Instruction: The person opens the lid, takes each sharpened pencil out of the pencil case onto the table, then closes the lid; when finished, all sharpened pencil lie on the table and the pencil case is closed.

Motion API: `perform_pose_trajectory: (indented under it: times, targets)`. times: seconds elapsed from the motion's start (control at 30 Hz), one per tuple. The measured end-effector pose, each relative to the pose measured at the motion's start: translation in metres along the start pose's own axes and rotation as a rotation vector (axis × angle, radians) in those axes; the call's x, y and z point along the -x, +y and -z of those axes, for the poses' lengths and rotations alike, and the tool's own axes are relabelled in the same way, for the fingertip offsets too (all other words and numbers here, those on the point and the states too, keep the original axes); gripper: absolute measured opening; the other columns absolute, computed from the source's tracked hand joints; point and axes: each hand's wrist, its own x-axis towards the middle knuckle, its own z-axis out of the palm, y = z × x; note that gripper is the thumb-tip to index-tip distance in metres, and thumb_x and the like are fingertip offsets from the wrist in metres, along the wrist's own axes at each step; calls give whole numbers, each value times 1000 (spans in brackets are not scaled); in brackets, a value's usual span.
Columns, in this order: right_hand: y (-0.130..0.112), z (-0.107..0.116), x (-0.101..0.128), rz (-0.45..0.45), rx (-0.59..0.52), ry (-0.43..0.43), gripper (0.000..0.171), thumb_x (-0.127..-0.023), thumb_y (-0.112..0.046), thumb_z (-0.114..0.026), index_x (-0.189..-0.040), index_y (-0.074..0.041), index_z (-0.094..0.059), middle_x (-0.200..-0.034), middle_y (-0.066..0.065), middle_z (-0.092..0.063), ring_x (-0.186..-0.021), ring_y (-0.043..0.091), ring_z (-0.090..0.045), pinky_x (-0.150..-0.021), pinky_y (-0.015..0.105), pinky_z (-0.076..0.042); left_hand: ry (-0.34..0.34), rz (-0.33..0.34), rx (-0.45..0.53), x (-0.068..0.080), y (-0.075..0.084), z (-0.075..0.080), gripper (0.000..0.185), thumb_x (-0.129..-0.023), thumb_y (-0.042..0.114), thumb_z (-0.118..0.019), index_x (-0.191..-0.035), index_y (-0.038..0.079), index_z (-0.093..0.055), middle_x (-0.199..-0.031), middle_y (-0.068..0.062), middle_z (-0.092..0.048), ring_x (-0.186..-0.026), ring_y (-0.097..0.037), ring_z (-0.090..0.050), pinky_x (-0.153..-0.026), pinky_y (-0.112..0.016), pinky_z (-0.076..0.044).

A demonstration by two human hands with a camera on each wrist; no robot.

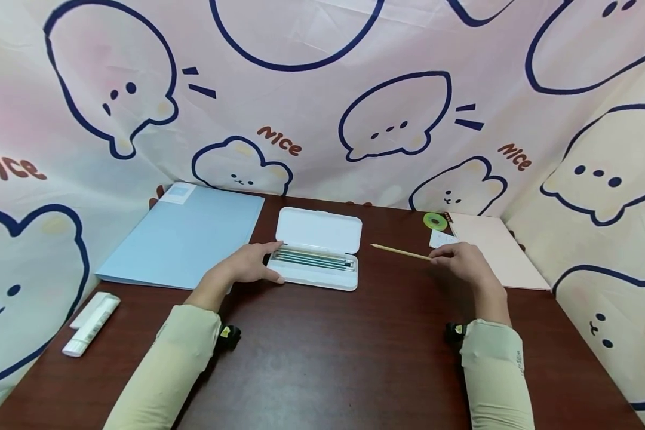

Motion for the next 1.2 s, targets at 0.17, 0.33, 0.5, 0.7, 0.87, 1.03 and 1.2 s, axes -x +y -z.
perform_pose_trajectory:
  times: [0.17,0.33,0.5,0.7,0.87,1.03,1.2]
  targets:
    - [13,-3,0,-50,-9,-23,19,-98,-25,-68,-109,-14,-80,-114,15,-74,-107,33,-57,-97,54,-48,10,13,-13,0,2,0,96,-84,43,-82,-160,14,-32,-156,-21,-45,-141,-38,-44,-113,-56,-39]
    - [17,-8,-2,-61,-10,-47,17,-97,-25,-69,-106,-15,-80,-112,13,-74,-105,32,-58,-95,51,-49,13,23,-31,2,3,0,96,-84,44,-82,-160,12,-32,-156,-20,-45,-142,-39,-43,-113,-56,-39]
    - [18,-11,-5,-55,-26,-63,16,-97,-25,-70,-105,-16,-80,-109,10,-75,-103,29,-58,-92,47,-50,25,19,-41,3,2,1,95,-84,44,-82,-159,11,-34,-157,-20,-45,-143,-40,-43,-113,-57,-39]
    - [19,-16,-11,-40,11,-63,14,-96,-25,-71,-102,-18,-81,-107,8,-76,-100,28,-59,-88,42,-48,18,31,-41,2,3,0,96,-84,44,-81,-160,13,-32,-157,-20,-45,-142,-39,-44,-113,-56,-39]
    - [19,-19,-12,-40,-3,-86,14,-96,-24,-71,-101,-17,-82,-108,8,-76,-101,28,-59,-89,41,-47,11,34,-36,0,5,-3,96,-84,45,-81,-160,14,-32,-157,-19,-44,-141,-38,-44,-114,-56,-39]
    - [17,-20,-18,-39,-9,-101,15,-96,-23,-70,-103,-17,-81,-110,8,-76,-104,28,-59,-95,47,-48,20,21,-30,0,5,-3,96,-84,45,-81,-160,13,-32,-157,-19,-44,-142,-38,-43,-113,-56,-39]
    - [12,-25,-24,-46,-40,-114,16,-96,-21,-69,-105,-15,-81,-114,11,-75,-105,29,-59,-97,49,-49,26,21,-42,1,2,-1,97,-82,46,-82,-160,12,-33,-157,-20,-45,-141,-40,-44,-112,-57,-40]
